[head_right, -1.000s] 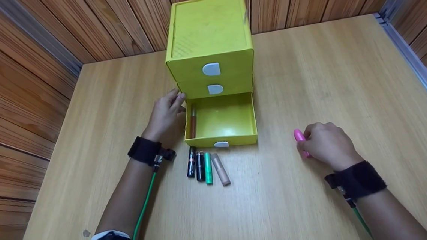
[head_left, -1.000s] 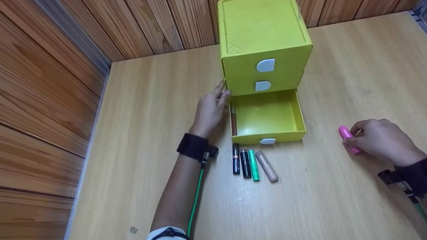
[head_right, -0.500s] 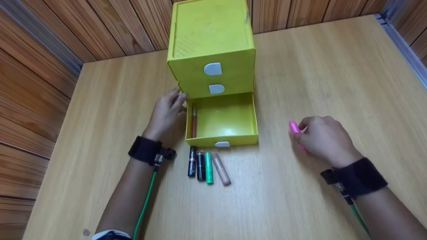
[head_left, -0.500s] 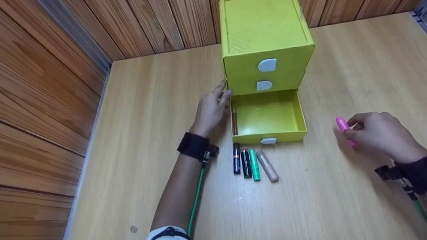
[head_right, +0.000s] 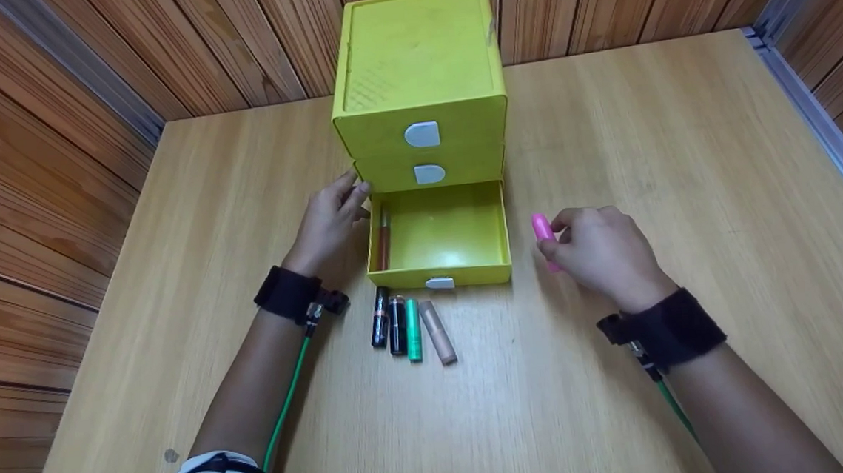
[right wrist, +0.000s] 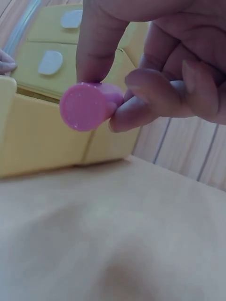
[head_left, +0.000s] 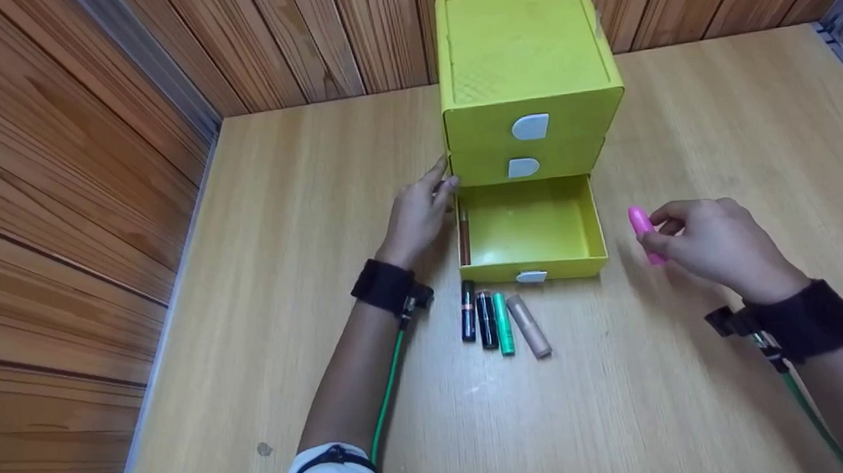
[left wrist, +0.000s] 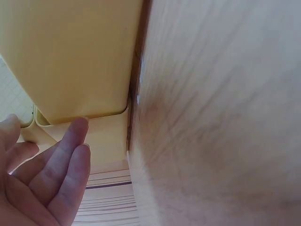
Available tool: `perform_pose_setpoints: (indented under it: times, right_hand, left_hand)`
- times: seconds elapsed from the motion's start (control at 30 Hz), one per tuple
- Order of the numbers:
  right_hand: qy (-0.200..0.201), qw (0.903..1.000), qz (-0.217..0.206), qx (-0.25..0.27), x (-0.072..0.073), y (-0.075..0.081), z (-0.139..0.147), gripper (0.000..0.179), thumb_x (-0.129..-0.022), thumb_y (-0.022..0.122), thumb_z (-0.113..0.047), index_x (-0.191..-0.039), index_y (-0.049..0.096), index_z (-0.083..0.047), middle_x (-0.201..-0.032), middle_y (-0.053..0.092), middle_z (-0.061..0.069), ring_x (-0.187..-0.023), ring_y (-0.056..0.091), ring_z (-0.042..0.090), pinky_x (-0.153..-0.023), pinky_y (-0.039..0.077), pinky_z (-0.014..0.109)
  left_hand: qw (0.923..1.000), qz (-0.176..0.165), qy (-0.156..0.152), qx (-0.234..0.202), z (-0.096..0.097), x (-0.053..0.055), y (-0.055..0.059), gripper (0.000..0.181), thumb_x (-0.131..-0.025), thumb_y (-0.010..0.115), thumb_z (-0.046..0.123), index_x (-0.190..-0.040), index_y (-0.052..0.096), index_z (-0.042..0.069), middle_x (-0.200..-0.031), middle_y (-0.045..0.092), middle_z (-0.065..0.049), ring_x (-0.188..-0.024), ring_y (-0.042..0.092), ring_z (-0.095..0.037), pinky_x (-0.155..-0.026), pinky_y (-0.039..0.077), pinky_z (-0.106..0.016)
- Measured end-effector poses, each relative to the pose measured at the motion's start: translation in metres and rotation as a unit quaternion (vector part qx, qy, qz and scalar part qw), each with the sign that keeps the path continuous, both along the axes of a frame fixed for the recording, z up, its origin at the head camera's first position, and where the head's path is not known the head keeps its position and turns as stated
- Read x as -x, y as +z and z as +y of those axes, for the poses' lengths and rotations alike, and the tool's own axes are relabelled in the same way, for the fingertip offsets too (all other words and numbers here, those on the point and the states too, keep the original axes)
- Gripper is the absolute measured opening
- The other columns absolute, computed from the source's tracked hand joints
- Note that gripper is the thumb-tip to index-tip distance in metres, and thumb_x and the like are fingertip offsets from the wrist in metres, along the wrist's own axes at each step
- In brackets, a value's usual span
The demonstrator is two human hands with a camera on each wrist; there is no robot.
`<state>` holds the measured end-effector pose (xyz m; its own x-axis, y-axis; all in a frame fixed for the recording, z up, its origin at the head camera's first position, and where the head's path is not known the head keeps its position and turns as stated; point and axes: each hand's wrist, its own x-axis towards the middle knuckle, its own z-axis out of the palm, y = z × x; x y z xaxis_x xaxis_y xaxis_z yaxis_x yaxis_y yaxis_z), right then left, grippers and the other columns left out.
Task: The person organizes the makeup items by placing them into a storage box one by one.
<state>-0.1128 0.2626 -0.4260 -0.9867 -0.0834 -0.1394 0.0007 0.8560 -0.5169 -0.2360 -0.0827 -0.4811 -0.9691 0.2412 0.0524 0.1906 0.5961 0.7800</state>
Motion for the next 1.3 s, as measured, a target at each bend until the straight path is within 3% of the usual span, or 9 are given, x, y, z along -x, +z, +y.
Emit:
perform_pose_setpoints:
  times: [0.27, 0.5, 0.77, 0.93, 1.1, 1.3]
  right_hand:
    - [0.022, 0.9986, 0.029, 0.039, 0.012, 0.008, -0.031, 0.028, -0.092, 0.065, -0.029, -0.106, 0.072, -0.005, -0.079, 0.071, -0.002, -0.07, 0.066, 0.018, -0.063, 0.043, 0.034]
    - [0.04, 0.997, 0.048, 0.046, 0.023, 0.008, -0.059, 0.024, -0.092, 0.066, -0.027, -0.102, 0.073, -0.007, -0.076, 0.069, -0.005, -0.069, 0.061, 0.015, -0.06, 0.043, 0.032]
    - [0.068, 0.9946, 0.016, 0.077, 0.032, 0.002, -0.087, 0.029, -0.091, 0.067, -0.024, -0.11, 0.071, -0.003, -0.08, 0.069, 0.0, -0.065, 0.061, 0.018, -0.047, 0.042, 0.028]
    - [0.079, 0.9934, -0.008, 0.083, 0.041, -0.005, -0.105, 0.029, -0.091, 0.068, -0.024, -0.112, 0.07, -0.003, -0.08, 0.069, 0.0, -0.062, 0.061, 0.018, -0.046, 0.043, 0.028]
    - [0.094, 0.9915, -0.004, 0.09, 0.048, -0.009, -0.119, 0.029, -0.091, 0.068, -0.023, -0.111, 0.07, -0.002, -0.077, 0.069, -0.001, -0.059, 0.062, 0.017, -0.045, 0.041, 0.027]
    - [0.096, 0.9884, -0.012, 0.117, 0.053, -0.014, -0.134, 0.034, -0.093, 0.066, -0.021, -0.12, 0.065, 0.0, -0.075, 0.069, -0.001, -0.062, 0.066, 0.016, -0.049, 0.05, 0.029]
  left_hand:
    - [0.9999, 0.011, -0.003, -0.004, 0.0, 0.001, -0.002, 0.056, -0.101, 0.045, 0.043, -0.151, 0.035, 0.02, -0.125, 0.064, -0.007, -0.075, 0.068, -0.016, -0.053, 0.049, -0.028]
    - [1.0, 0.003, 0.0, -0.008, -0.001, 0.001, -0.001, 0.056, -0.101, 0.045, 0.043, -0.151, 0.034, 0.021, -0.126, 0.064, -0.005, -0.075, 0.067, -0.017, -0.052, 0.049, -0.028]
    - [0.9999, 0.005, 0.001, -0.009, -0.003, 0.001, -0.002, 0.057, -0.1, 0.045, 0.045, -0.151, 0.034, 0.021, -0.135, 0.057, -0.01, -0.074, 0.067, -0.016, -0.05, 0.048, -0.029]
    - [0.9999, 0.005, 0.001, -0.014, -0.004, 0.001, -0.002, 0.058, -0.1, 0.045, 0.045, -0.151, 0.034, 0.02, -0.13, 0.062, -0.008, -0.076, 0.067, -0.016, -0.053, 0.049, -0.028]
    - [0.9999, 0.002, -0.002, -0.016, -0.002, 0.001, -0.002, 0.058, -0.1, 0.046, 0.043, -0.151, 0.035, 0.018, -0.125, 0.064, -0.006, -0.076, 0.067, -0.017, -0.054, 0.049, -0.028]
    - [0.9998, -0.003, -0.007, -0.018, -0.001, 0.002, -0.002, 0.057, -0.101, 0.047, 0.041, -0.151, 0.035, 0.016, -0.132, 0.06, -0.007, -0.075, 0.066, -0.017, -0.052, 0.049, -0.028]
